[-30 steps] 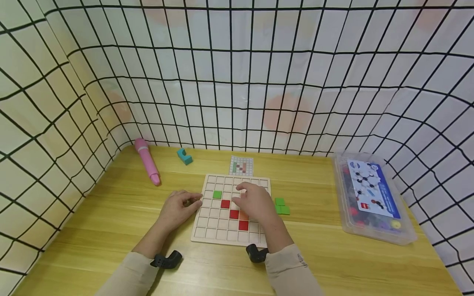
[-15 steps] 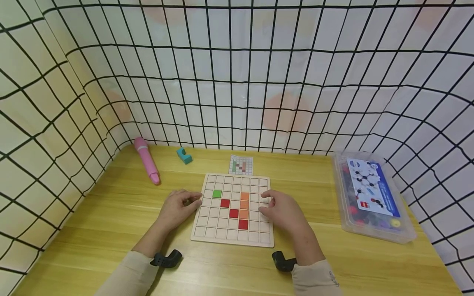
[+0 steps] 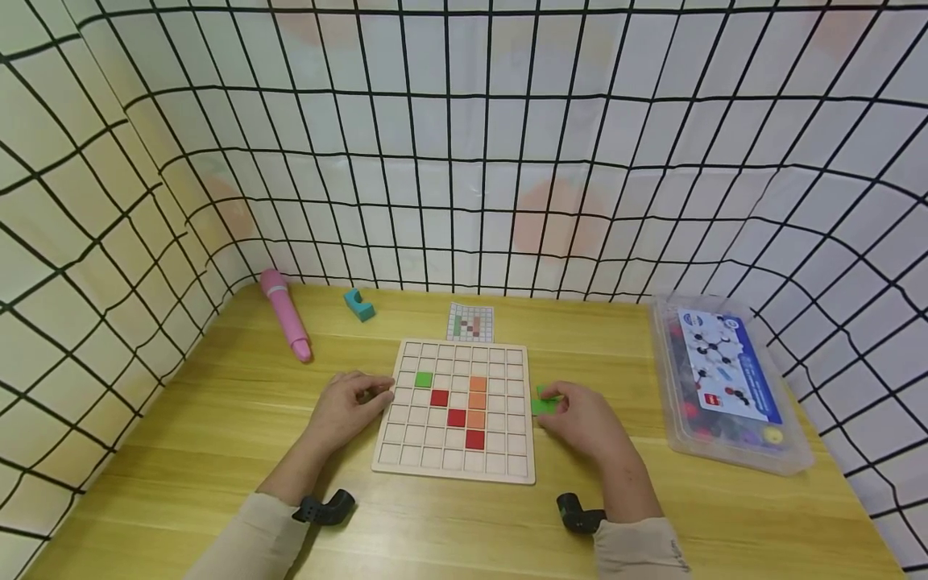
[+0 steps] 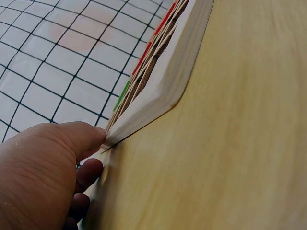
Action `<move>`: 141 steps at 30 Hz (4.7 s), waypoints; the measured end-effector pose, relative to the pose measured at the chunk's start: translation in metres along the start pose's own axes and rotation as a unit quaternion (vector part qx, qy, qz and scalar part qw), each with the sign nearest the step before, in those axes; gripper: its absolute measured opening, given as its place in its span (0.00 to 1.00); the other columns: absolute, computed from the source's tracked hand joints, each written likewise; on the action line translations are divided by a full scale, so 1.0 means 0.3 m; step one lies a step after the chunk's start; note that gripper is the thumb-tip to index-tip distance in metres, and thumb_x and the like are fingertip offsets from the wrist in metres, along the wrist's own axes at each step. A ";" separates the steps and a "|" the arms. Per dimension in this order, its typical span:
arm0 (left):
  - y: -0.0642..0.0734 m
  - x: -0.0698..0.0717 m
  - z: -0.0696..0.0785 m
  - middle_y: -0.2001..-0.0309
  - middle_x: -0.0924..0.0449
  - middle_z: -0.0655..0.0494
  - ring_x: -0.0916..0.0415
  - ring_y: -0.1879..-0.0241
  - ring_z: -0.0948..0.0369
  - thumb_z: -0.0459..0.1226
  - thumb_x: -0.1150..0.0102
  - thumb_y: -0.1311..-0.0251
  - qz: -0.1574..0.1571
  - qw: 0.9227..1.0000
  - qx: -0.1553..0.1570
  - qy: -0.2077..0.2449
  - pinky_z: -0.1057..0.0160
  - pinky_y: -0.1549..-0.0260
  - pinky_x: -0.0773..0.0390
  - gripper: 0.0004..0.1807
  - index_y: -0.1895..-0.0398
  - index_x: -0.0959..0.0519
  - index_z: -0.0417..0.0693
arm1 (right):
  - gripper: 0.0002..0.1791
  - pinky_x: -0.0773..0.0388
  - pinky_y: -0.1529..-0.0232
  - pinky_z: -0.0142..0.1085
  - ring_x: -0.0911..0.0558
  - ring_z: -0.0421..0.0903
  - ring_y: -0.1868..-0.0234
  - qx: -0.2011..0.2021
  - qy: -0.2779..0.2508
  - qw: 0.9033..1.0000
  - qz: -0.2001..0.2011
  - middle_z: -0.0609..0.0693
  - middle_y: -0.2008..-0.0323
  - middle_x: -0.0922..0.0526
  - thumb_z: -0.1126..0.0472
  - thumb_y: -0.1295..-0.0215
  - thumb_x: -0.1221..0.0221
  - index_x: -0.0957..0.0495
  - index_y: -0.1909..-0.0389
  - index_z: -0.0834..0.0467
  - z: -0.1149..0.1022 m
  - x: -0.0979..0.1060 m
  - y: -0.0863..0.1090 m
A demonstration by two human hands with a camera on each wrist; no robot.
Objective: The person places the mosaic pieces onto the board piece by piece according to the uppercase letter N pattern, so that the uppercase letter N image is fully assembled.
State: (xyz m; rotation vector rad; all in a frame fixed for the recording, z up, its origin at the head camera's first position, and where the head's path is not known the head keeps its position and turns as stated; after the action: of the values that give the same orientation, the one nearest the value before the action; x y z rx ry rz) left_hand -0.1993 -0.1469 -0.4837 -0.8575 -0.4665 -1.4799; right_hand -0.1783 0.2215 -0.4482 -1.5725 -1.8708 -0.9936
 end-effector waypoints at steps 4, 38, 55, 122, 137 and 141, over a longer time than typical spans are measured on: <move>0.001 0.001 0.000 0.65 0.16 0.61 0.31 0.64 0.62 0.44 0.31 0.38 -0.001 1.000 0.001 0.005 0.60 0.57 0.34 0.13 0.51 0.11 0.55 | 0.20 0.33 0.69 0.38 0.28 0.46 0.72 -0.007 0.002 1.000 -0.004 0.50 0.70 0.24 0.56 0.36 0.32 0.20 0.45 0.58 0.014 -0.006 -0.004; 0.001 0.000 0.000 0.65 0.17 0.61 0.32 0.64 0.62 0.44 0.32 0.38 -0.003 1.000 0.003 0.008 0.60 0.57 0.34 0.13 0.52 0.11 0.55 | 0.16 0.33 0.68 0.38 0.29 0.46 0.72 -0.010 -0.016 1.000 -0.018 0.50 0.72 0.26 0.58 0.37 0.31 0.20 0.52 0.59 0.040 0.004 0.001; 0.003 0.001 0.001 0.66 0.18 0.62 0.33 0.65 0.62 0.44 0.31 0.38 -0.004 1.000 0.006 0.007 0.61 0.58 0.35 0.12 0.52 0.11 0.55 | 0.17 0.35 0.77 0.34 0.30 0.44 0.75 0.013 -0.031 0.999 -0.013 0.49 0.72 0.25 0.54 0.35 0.32 0.21 0.50 0.57 -0.047 0.030 0.024; -0.001 0.002 -0.001 0.66 0.16 0.62 0.28 0.66 0.63 0.44 0.31 0.37 -0.002 1.000 -0.004 0.005 0.57 0.51 0.33 0.12 0.52 0.11 0.55 | 0.12 0.33 0.77 0.36 0.28 0.43 0.79 0.106 0.108 0.988 -0.007 0.43 0.81 0.22 0.56 0.36 0.34 0.16 0.52 0.51 -0.473 -0.308 -0.120; -0.003 -0.003 -0.005 0.66 0.16 0.62 0.29 0.67 0.64 0.44 0.31 0.37 0.007 1.000 -0.009 0.000 0.59 0.56 0.34 0.12 0.53 0.11 0.55 | 0.17 0.32 0.76 0.36 0.28 0.43 0.80 0.083 0.029 0.996 -0.010 0.46 0.76 0.23 0.55 0.34 0.33 0.18 0.45 0.51 -0.424 -0.234 -0.075; -0.002 -0.001 -0.008 0.66 0.16 0.62 0.29 0.67 0.64 0.43 0.31 0.37 0.009 1.000 -0.011 0.002 0.59 0.56 0.34 0.11 0.53 0.11 0.54 | 0.19 0.34 0.75 0.36 0.29 0.44 0.81 0.066 0.002 0.998 -0.001 0.47 0.77 0.24 0.54 0.35 0.32 0.18 0.44 0.51 -0.386 -0.193 -0.056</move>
State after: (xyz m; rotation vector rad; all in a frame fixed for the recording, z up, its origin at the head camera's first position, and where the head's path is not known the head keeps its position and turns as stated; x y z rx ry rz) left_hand -0.2006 -0.1484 -0.4855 -0.8750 -0.4397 -1.4731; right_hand -0.1916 0.0937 -0.4255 -1.4909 -1.8956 -0.8531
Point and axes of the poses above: each hand's wrist, its own y-axis away from the middle knuckle, its own x-axis out of the back of the hand, z = x × y, the point moved 2 cm from there along -y, towards the middle knuckle
